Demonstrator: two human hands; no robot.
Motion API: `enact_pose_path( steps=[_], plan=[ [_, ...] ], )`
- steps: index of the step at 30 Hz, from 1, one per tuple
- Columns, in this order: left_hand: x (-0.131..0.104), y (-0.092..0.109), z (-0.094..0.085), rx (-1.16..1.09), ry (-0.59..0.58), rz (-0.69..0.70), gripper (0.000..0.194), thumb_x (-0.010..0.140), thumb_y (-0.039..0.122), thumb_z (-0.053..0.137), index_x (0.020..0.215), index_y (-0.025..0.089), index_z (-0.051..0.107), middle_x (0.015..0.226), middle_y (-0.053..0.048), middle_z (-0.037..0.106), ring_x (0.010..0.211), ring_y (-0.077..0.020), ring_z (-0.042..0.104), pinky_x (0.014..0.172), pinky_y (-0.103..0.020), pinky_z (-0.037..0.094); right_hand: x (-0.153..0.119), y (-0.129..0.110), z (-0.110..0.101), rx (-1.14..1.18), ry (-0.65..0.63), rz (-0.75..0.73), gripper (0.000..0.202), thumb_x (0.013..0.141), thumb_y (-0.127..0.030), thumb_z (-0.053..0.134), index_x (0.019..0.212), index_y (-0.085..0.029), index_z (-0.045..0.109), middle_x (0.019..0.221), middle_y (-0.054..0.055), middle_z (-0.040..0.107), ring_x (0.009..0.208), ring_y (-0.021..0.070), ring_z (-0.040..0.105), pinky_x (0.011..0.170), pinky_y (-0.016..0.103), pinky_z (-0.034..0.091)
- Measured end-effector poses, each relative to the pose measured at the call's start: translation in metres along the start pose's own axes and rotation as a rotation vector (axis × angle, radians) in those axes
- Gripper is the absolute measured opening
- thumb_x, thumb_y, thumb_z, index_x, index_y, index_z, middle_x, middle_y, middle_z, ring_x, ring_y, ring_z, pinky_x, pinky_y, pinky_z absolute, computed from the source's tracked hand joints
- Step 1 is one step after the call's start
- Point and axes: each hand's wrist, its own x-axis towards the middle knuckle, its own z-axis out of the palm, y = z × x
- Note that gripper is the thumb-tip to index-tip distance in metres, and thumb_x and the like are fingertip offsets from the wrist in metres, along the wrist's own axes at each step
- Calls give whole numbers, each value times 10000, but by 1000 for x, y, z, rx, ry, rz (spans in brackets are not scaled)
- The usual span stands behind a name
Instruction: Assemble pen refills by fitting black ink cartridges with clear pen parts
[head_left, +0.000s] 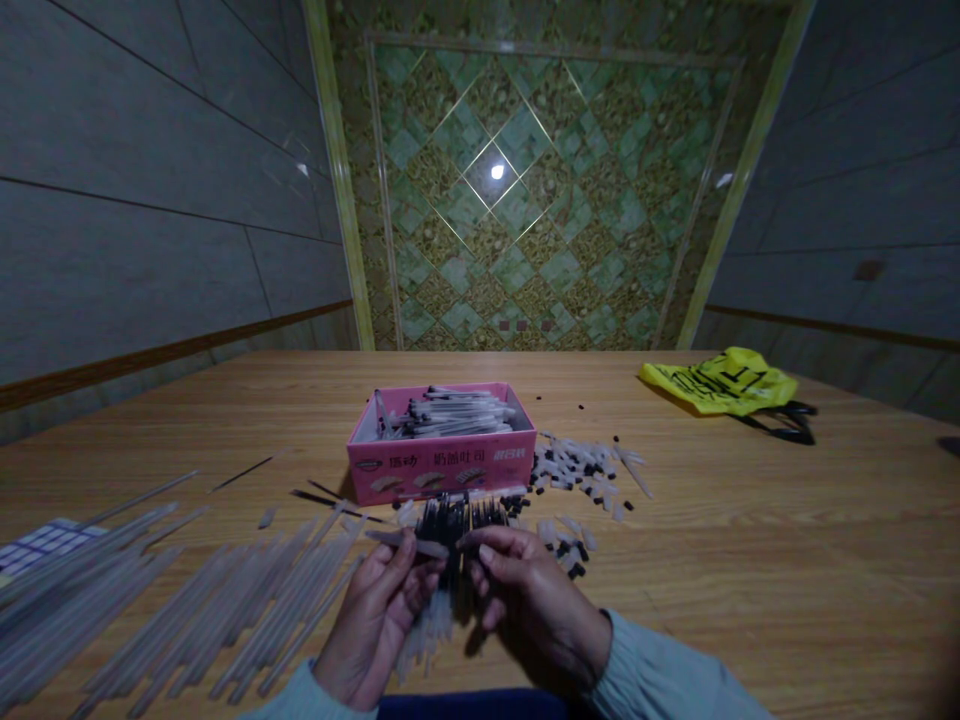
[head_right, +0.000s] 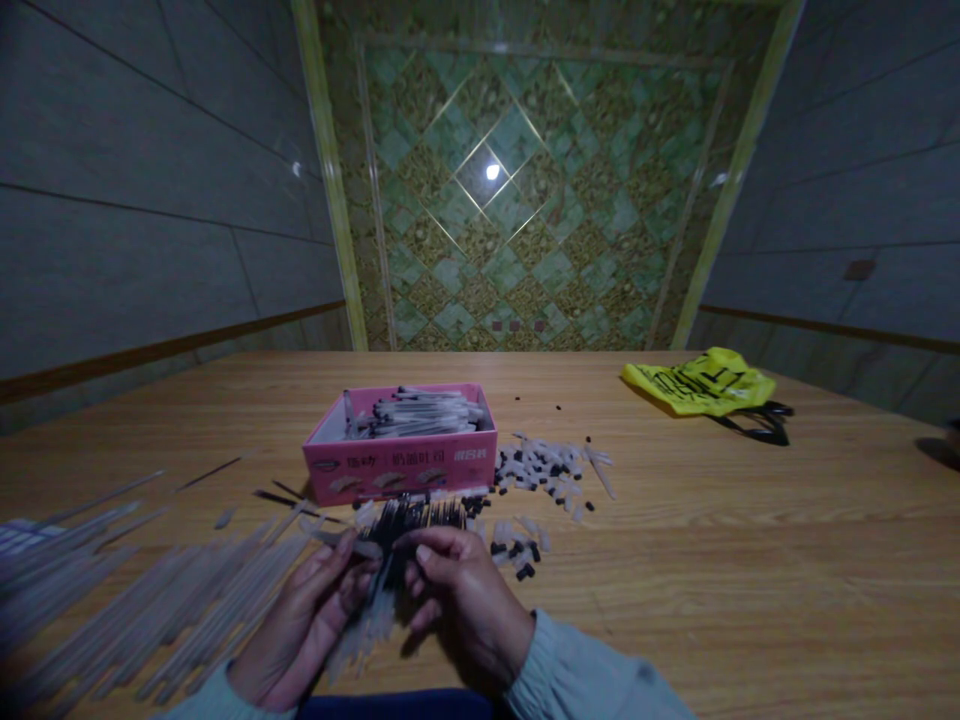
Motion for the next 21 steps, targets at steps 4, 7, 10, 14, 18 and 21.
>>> enact_pose_path(
  steps=[4, 7, 10, 14, 18, 21],
  plan=[
    [-1, 0, 0, 18, -12, -8, 166, 654, 144, 745, 770, 83, 642, 712, -70, 703, 583, -115, 648, 532, -185, 551, 0, -1, 2, -8, 20, -3, 301, 728, -312, 705, 911, -119, 564, 650, 44, 635, 495, 116, 590, 414, 203, 483],
    [-1, 1, 1, 16, -8, -9, 168, 643, 142, 753, 760, 80, 648, 697, -70, 705, 575, -116, 649, 532, -183, 551, -1, -1, 6, -30, 49, -46, 321, 710, -334, 725, 874, -139, 529, 638, 25, 628, 473, 104, 574, 409, 182, 445],
    [-1, 0, 1, 26, -5, -3, 200, 622, 150, 769, 768, 92, 646, 704, -67, 711, 578, -122, 657, 532, -183, 550, -3, 0, 10, -63, 74, -63, 301, 694, -305, 742, 854, -144, 544, 550, -29, 575, 410, 77, 512, 395, 172, 406],
    [-1, -2, 0, 96, -3, 7, 263, 621, 214, 776, 807, 102, 628, 713, -80, 716, 593, -149, 671, 547, -211, 555, -5, 0, 15, -83, 105, -85, 299, 681, -295, 750, 836, -144, 543, 555, -9, 607, 441, 89, 542, 443, 192, 420],
    [-1, -3, 0, 151, -7, 18, 294, 621, 247, 774, 818, 105, 608, 700, -96, 716, 593, -175, 679, 562, -245, 557, -3, 2, 14, -213, 95, -141, 325, 655, -319, 768, 799, -147, 532, 569, -3, 615, 509, 126, 593, 505, 239, 454],
    [-1, -4, -2, 179, -12, 14, 300, 652, 257, 753, 851, 98, 595, 730, -114, 720, 628, -182, 685, 582, -252, 555, -1, 4, 11, -311, 119, -187, 305, 672, -333, 750, 779, -152, 529, 545, -18, 594, 489, 115, 573, 470, 212, 415]
  ],
)
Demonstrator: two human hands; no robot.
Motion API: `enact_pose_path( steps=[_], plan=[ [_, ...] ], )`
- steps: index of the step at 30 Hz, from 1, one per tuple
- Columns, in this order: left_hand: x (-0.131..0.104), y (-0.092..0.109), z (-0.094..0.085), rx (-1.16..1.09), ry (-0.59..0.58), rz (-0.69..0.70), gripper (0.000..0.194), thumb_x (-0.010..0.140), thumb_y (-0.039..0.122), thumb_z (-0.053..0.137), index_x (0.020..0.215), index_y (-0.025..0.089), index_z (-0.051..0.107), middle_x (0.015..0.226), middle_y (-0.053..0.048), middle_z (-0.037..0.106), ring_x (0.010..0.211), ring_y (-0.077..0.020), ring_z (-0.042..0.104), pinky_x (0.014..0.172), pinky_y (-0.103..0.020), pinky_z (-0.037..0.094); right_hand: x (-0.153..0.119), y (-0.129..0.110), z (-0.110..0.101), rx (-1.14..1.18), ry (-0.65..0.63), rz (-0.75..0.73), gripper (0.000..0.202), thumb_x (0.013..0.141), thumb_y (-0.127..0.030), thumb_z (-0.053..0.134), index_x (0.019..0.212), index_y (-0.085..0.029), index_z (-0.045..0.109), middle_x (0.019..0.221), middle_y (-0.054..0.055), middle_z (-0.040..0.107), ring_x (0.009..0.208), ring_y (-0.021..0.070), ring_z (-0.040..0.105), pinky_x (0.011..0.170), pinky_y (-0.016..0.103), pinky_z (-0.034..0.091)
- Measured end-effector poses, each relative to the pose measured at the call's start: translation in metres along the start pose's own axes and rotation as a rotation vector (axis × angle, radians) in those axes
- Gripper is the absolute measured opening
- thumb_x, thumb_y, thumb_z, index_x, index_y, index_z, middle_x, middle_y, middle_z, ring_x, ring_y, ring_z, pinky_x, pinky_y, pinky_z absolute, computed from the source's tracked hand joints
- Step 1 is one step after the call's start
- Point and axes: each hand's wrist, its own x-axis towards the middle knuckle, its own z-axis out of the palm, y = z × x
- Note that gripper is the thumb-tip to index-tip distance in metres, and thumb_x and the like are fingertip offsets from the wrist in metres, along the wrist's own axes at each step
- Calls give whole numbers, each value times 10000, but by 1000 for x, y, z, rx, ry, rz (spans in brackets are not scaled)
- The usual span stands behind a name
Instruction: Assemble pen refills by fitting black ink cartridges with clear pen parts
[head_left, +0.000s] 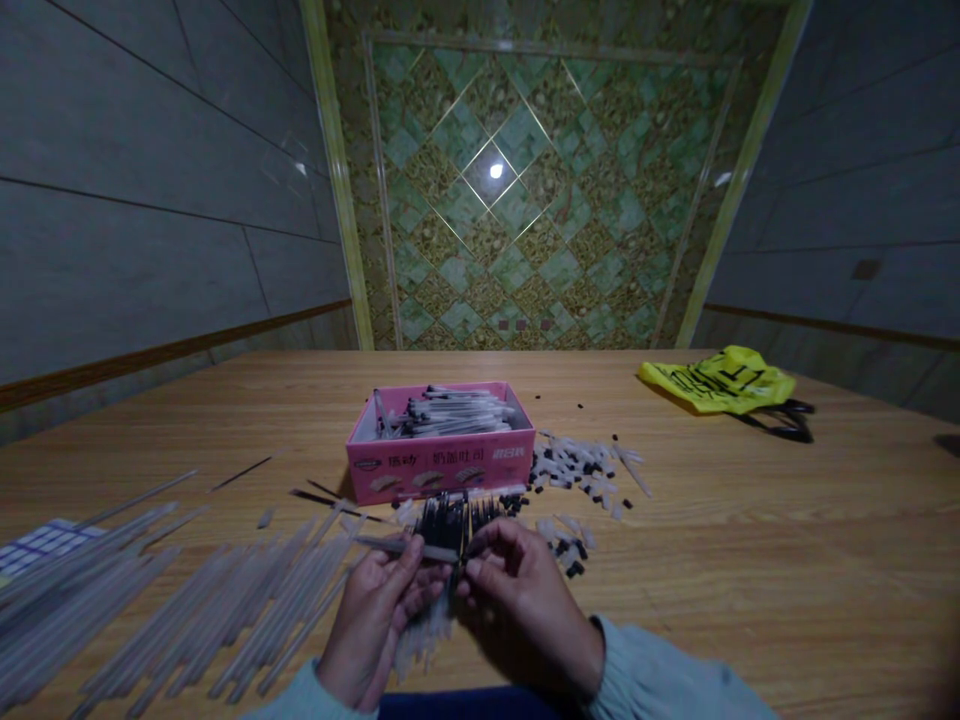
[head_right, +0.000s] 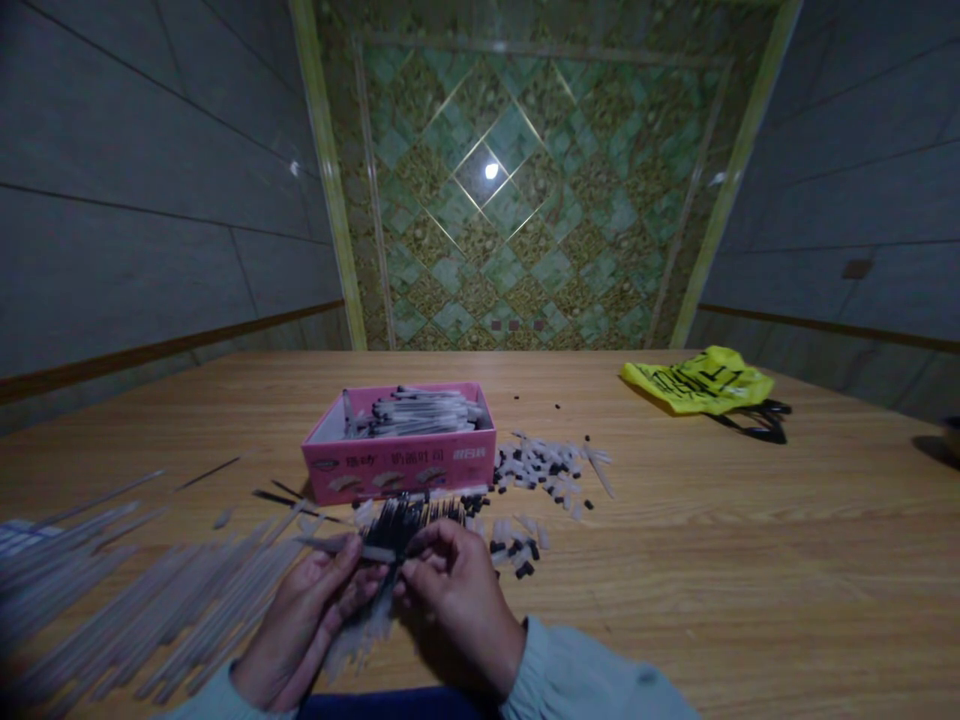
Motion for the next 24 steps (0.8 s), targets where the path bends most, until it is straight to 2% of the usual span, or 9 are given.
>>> enact_pose_path(
  steps=[6, 14, 24],
  plan=[
    [1, -2, -1, 16, -6, 2, 299, 674, 260, 738, 871, 98, 583, 752, -125, 726, 637, -174, 685, 585, -246, 553, 1, 2, -2, -126, 27, -37, 253, 698, -317, 718, 777, -149, 547, 551, -17, 583, 469, 106, 540, 428, 196, 362],
    [-3, 1, 4, 22, 23, 3, 308, 645, 260, 759, 825, 125, 549, 698, -93, 720, 620, -174, 686, 548, -230, 551, 0, 0, -1, -188, 23, -58, 207, 703, -289, 701, 754, -149, 557, 582, -12, 594, 483, 101, 531, 471, 213, 396],
    [2, -1, 1, 12, 55, -9, 334, 636, 273, 767, 839, 117, 551, 676, -92, 718, 596, -159, 676, 546, -222, 551, 1, -1, -3, -271, 38, -116, 149, 708, -241, 684, 752, -152, 573, 614, 4, 613, 551, 124, 559, 527, 232, 422]
  ],
)
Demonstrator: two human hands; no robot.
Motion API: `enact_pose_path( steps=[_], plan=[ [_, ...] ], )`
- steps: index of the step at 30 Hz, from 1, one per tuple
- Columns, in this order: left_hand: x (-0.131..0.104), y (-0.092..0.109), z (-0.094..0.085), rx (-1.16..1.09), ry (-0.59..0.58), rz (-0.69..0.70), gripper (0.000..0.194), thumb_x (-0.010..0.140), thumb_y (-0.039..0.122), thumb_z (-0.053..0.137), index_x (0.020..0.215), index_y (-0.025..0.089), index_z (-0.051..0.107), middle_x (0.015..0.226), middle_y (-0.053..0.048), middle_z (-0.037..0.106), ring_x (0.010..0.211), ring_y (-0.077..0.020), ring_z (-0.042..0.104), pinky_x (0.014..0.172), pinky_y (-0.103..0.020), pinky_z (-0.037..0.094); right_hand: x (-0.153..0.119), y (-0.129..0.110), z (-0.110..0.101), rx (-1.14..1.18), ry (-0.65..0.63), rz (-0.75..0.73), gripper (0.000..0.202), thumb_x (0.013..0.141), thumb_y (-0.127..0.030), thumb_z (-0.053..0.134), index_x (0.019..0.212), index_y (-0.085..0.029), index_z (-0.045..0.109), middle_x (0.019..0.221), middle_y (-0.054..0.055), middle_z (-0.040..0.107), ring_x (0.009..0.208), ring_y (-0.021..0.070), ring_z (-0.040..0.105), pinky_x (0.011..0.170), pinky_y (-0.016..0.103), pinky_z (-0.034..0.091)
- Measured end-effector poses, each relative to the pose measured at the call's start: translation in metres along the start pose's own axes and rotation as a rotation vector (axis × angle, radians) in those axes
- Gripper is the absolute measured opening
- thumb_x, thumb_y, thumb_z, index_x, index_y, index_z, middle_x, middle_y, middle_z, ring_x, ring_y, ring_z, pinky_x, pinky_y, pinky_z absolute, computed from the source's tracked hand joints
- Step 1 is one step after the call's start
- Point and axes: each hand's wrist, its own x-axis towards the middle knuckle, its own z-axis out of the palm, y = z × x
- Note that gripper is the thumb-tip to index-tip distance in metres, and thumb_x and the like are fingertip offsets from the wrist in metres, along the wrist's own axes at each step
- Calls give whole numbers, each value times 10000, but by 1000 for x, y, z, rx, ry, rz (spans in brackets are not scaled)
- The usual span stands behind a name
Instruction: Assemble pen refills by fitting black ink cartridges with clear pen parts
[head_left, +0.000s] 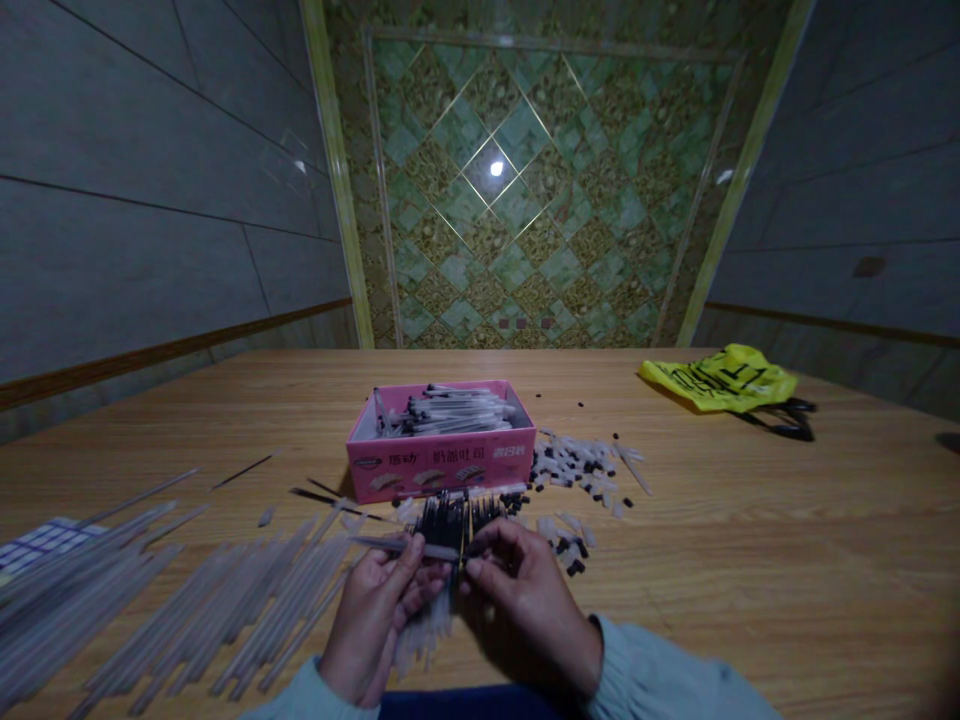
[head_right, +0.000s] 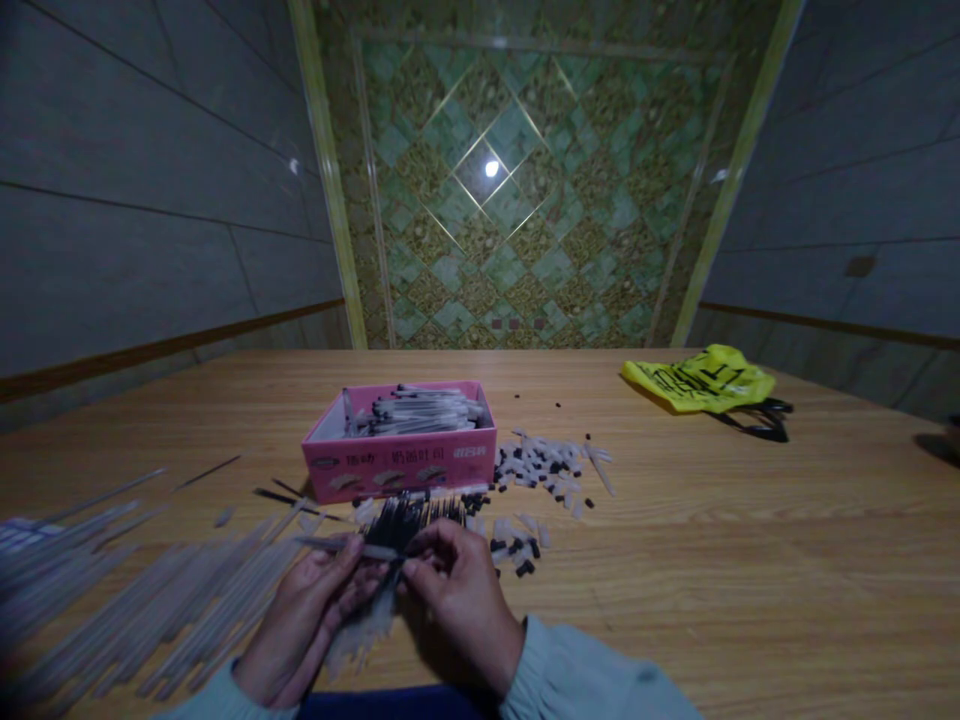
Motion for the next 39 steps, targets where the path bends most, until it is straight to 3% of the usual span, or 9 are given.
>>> enact_pose_path(
  steps=[11, 19, 26, 30, 32, 36, 39],
  plan=[
    [-2, -1, 0, 14, -35, -1, 335, 679, 297, 736, 863, 141, 503, 702, -76, 724, 638, -154, 684, 568, -214, 548, -2, -1, 2, 12, 5, 4, 135, 712, -236, 670, 752, -152, 572, 615, 0, 605, 540, 123, 548, 513, 229, 417],
    [-1, -3, 1, 36, -21, 8, 395, 623, 302, 775, 852, 155, 488, 669, -66, 716, 600, -158, 678, 538, -221, 546, -4, -3, 2, -41, 4, 0, 99, 688, -189, 662, 745, -148, 592, 640, 3, 600, 602, 144, 586, 547, 239, 444],
    [-4, -1, 3, 48, -22, 83, 422, 575, 290, 802, 810, 163, 475, 634, -42, 710, 576, -151, 675, 540, -215, 553, -2, 14, 8, 137, 24, 120, 272, 706, -373, 685, 721, -157, 520, 513, -23, 559, 465, 135, 566, 457, 240, 463],
    [-1, -2, 2, 92, -26, 78, 443, 559, 295, 809, 817, 162, 476, 618, -41, 709, 578, -167, 679, 526, -227, 556, -2, 23, 3, 39, -114, 163, 443, 842, -558, 461, 661, -155, 494, 496, -5, 541, 401, 113, 522, 401, 217, 408],
    [0, -3, 1, 86, -13, 82, 442, 568, 298, 803, 832, 162, 477, 621, -38, 711, 589, -168, 682, 532, -229, 557, -3, 18, 0, -46, -149, 149, 496, 888, -564, 350, 658, -152, 503, 503, -3, 526, 399, 105, 496, 403, 213, 381],
    [0, -4, 0, 69, -13, 93, 406, 614, 300, 777, 851, 160, 478, 646, -50, 718, 610, -159, 682, 557, -225, 555, -6, 0, -4, -357, -34, -103, 237, 807, -395, 596, 832, -162, 558, 702, 0, 574, 640, 128, 542, 562, 215, 395],
    [-1, -4, 0, 74, -31, 75, 399, 607, 288, 782, 838, 157, 484, 639, -53, 716, 602, -163, 683, 556, -224, 554, -7, -5, -4, -493, -34, -153, 209, 834, -345, 559, 724, -168, 559, 656, -6, 554, 643, 131, 515, 575, 220, 360]
  ],
)
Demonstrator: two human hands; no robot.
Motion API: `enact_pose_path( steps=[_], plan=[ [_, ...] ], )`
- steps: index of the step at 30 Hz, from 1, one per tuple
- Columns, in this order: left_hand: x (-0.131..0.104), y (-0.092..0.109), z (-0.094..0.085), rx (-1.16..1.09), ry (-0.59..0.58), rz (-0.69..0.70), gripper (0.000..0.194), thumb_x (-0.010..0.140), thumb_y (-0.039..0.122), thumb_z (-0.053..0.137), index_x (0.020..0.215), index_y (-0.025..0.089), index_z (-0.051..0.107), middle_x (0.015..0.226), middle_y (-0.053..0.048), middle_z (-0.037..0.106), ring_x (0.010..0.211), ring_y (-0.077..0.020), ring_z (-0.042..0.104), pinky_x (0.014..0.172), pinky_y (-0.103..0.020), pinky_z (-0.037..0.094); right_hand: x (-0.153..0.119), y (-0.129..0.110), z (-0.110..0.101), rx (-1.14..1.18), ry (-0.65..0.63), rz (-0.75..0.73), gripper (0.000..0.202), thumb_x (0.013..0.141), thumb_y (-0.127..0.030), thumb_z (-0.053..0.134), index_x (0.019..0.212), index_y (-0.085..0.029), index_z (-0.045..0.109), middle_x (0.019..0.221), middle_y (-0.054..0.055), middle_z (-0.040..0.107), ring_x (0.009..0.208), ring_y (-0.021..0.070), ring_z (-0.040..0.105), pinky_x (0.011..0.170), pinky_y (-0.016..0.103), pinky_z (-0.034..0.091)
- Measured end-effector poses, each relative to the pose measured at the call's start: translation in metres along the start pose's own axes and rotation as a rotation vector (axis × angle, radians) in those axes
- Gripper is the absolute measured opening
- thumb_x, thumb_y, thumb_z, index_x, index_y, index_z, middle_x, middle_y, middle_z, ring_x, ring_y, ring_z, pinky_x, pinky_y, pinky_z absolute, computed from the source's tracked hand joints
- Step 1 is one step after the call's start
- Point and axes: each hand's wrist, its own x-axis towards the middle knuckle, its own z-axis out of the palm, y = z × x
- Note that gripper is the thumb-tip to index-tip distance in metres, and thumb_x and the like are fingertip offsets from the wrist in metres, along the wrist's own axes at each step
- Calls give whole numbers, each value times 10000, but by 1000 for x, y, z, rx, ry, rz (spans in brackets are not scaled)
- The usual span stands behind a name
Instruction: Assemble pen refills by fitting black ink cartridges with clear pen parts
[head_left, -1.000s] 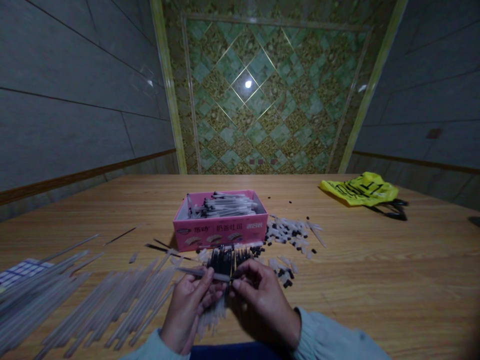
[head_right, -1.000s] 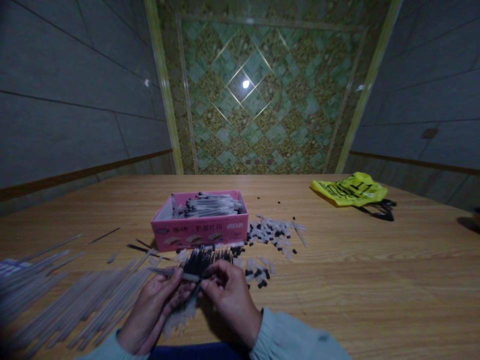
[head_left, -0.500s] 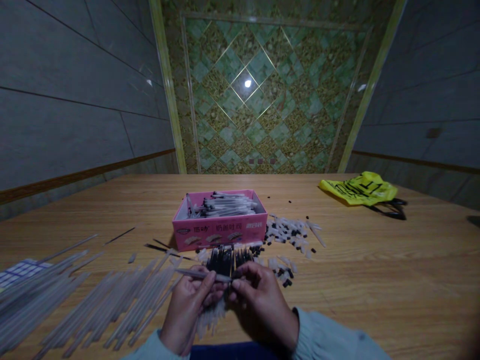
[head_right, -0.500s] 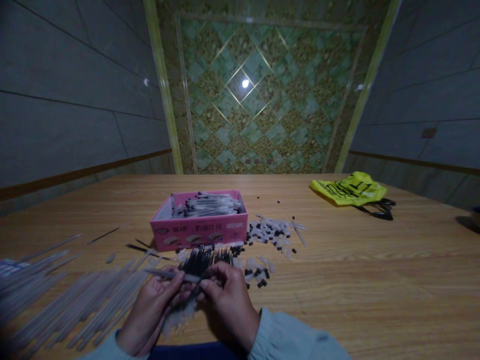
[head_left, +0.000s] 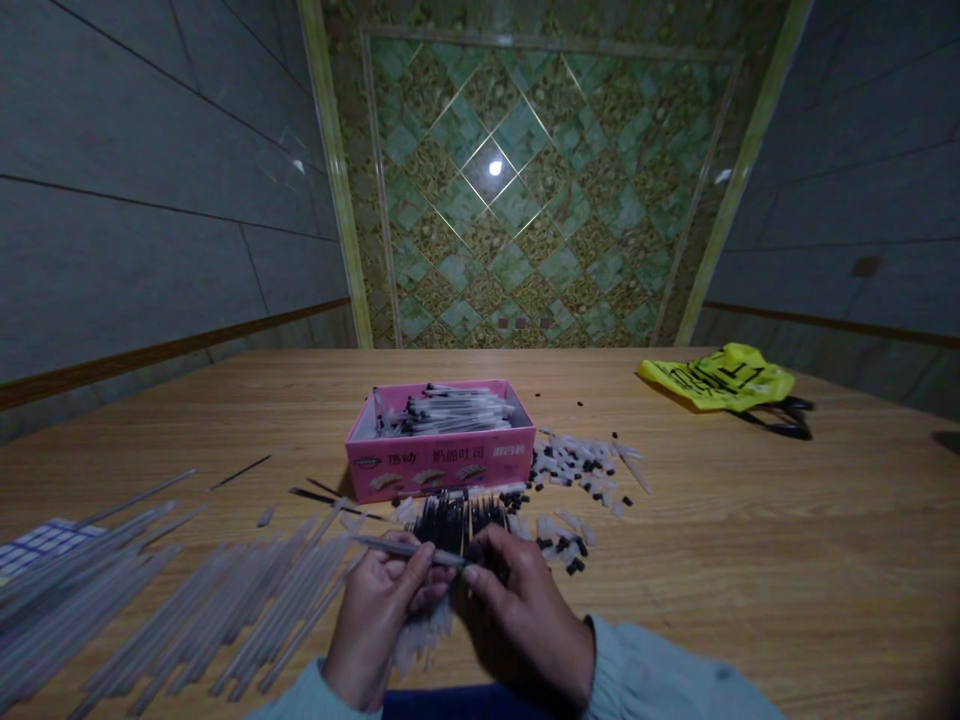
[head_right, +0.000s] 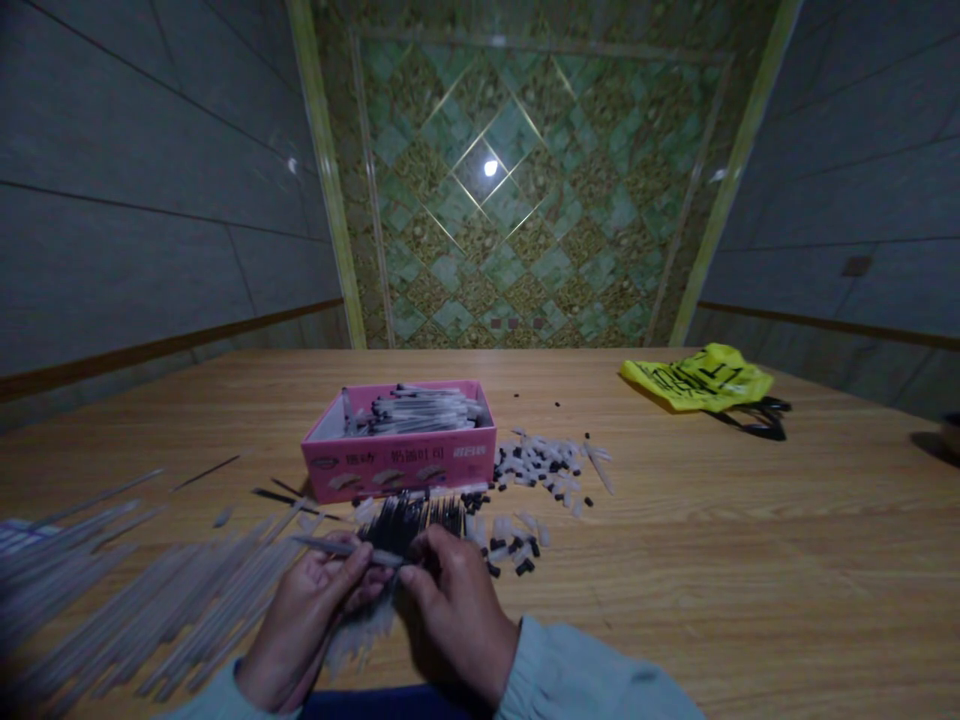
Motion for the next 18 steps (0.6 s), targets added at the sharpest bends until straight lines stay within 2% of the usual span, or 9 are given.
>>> enact_pose_path(
  steps=[3, 4, 8, 11, 13, 16, 18],
  plan=[
    [0, 1, 1, 17, -11, -21, 403, 588, 293, 792, 820, 156, 492, 630, -59, 714, 592, -175, 687, 541, -228, 554, 0, 2, 1, 3, -65, 57, 427, 925, -404, 372, 602, -169, 526, 545, -9, 505, 548, 122, 480, 519, 224, 322],
    [0, 1, 1, 17, -7, -25, 409, 581, 297, 795, 819, 156, 494, 631, -62, 714, 591, -179, 687, 537, -230, 555, 0, 3, 1, -3, -67, 62, 422, 922, -422, 375, 624, -169, 536, 552, -8, 512, 545, 123, 479, 513, 224, 317],
    [2, 0, 1, -5, 12, -14, 417, 581, 297, 795, 835, 156, 496, 634, -62, 713, 593, -174, 685, 538, -229, 556, -1, 3, 0, -77, -15, 11, 250, 814, -415, 579, 744, -176, 556, 647, -9, 544, 614, 133, 490, 536, 217, 323],
    [2, -1, 1, 7, 20, -20, 419, 576, 297, 798, 830, 154, 497, 623, -66, 711, 571, -173, 680, 520, -226, 552, -2, 3, 2, -16, -87, 52, 389, 904, -425, 419, 622, -172, 511, 558, -14, 496, 550, 117, 467, 509, 212, 315],
    [0, 0, 1, 13, 13, -18, 421, 579, 297, 797, 837, 152, 497, 630, -68, 714, 576, -172, 680, 520, -225, 551, -2, 4, 3, 16, -120, 75, 431, 925, -433, 364, 621, -170, 517, 543, -14, 494, 530, 113, 463, 501, 211, 311],
    [-2, 2, 2, 7, 9, -11, 415, 586, 294, 794, 837, 151, 496, 637, -61, 713, 585, -163, 678, 531, -220, 549, -2, 4, 2, -38, -39, 20, 274, 841, -420, 540, 731, -170, 557, 633, -11, 532, 611, 128, 487, 542, 214, 322],
    [-2, 2, 3, 4, 11, -20, 416, 579, 296, 798, 828, 152, 498, 629, -57, 711, 577, -161, 677, 531, -220, 549, -2, 5, 3, -39, -24, 1, 266, 832, -411, 556, 719, -170, 550, 629, -16, 522, 611, 125, 477, 547, 215, 320]
  ],
)
